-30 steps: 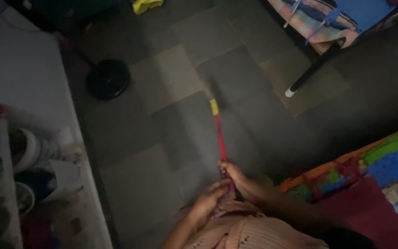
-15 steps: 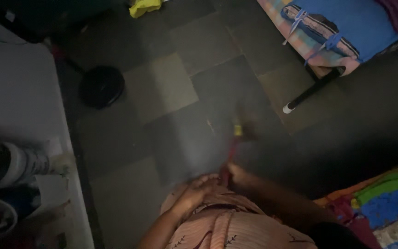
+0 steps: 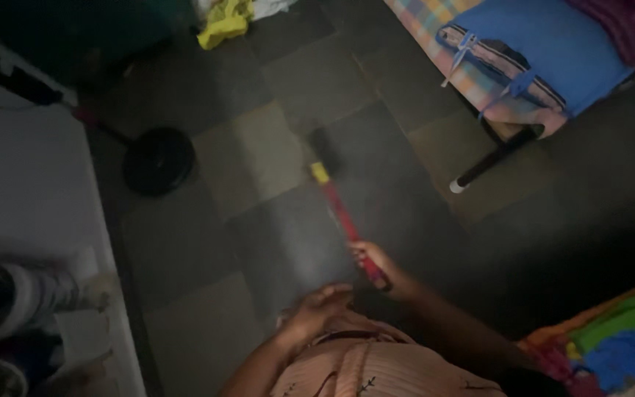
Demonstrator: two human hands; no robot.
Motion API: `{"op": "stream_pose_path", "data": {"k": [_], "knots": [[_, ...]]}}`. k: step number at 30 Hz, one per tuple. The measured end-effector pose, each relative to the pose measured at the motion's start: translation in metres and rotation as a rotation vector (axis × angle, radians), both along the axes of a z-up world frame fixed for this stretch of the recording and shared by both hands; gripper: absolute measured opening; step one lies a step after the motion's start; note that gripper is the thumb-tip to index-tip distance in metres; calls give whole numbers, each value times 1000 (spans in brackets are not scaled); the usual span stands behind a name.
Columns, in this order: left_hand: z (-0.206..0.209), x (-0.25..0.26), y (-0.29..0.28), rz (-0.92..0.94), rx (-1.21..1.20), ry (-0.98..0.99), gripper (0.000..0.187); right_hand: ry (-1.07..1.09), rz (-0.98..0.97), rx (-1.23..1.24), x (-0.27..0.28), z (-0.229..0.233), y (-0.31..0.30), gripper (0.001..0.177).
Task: The person sweeps the floor of a room with several beds using a broom, moving the broom across the tiles around and under the furniture.
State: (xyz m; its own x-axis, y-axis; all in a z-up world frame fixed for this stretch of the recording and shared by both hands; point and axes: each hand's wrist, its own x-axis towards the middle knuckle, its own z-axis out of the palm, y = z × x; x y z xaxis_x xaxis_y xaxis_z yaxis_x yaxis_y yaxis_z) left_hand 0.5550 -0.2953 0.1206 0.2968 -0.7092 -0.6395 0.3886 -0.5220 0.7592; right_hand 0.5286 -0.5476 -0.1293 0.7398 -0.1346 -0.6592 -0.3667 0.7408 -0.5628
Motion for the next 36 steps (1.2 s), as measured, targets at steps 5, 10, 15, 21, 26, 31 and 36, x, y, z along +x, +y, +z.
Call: {"op": "stream_pose_path", "data": {"k": [5,10,15,21,26,31,36], "knots": [[35,20,3,148,143,102,46,163,-100,-248,-21,11,-80,27],[30,29,-5,202,251,18,44,126,-273,-355,-9,27,-157,20],[8,36,-4,342,179,184,44,278,-226,-336,16,13,-181,26],[31,44,-31,291,286,184,44,250,380,-432,10,-19,-124,35],[45,55,-66,241,306,209,45,-163,552,-397,21,-29,-65,40],[17,67,-102,62,155,101,42,-1264,529,-331,57,-11,-25,37],[-94,96,-151,-44,-140,82,37,-453,636,-309,50,22,-67,35]]}}
